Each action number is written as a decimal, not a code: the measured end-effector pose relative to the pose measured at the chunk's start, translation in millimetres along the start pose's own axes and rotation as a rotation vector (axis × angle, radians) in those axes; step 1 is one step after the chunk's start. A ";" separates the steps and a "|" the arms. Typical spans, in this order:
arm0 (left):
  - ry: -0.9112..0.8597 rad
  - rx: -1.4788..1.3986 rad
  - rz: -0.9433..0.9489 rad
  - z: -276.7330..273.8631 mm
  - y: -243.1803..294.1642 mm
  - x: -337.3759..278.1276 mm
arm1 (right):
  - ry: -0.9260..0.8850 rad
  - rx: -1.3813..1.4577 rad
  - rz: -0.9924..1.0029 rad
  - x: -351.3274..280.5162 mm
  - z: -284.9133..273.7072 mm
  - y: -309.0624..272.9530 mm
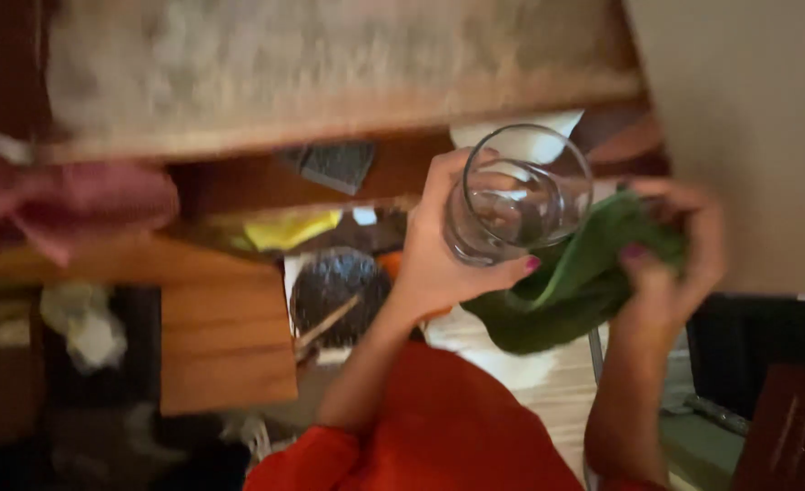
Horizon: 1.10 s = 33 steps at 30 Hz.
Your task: Polishing and cleaning various drinking glasses with a green cloth.
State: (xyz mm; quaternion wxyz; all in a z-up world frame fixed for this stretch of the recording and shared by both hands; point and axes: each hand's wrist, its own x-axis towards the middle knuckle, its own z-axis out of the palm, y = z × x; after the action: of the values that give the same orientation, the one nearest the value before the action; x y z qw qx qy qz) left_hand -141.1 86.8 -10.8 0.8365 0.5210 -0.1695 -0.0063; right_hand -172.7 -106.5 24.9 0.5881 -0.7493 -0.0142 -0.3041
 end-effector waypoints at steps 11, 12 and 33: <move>0.114 0.100 0.044 18.5 -62.3 -139.2 | -0.266 0.164 0.034 -136.7 -7.6 13.4; 0.149 0.018 0.032 19.1 -66.9 -146.9 | -0.343 0.295 0.063 -145.4 -5.0 3.9; 0.216 0.270 0.046 -68.3 12.2 -236.4 | -0.419 -0.086 -0.038 -308.3 36.9 15.9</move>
State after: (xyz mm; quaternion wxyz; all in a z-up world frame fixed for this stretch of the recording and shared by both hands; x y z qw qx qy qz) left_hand -346.1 196.0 -93.0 0.7722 0.6223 -0.0898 0.0920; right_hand -401.7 25.2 -139.1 0.5338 -0.8202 -0.1373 -0.1533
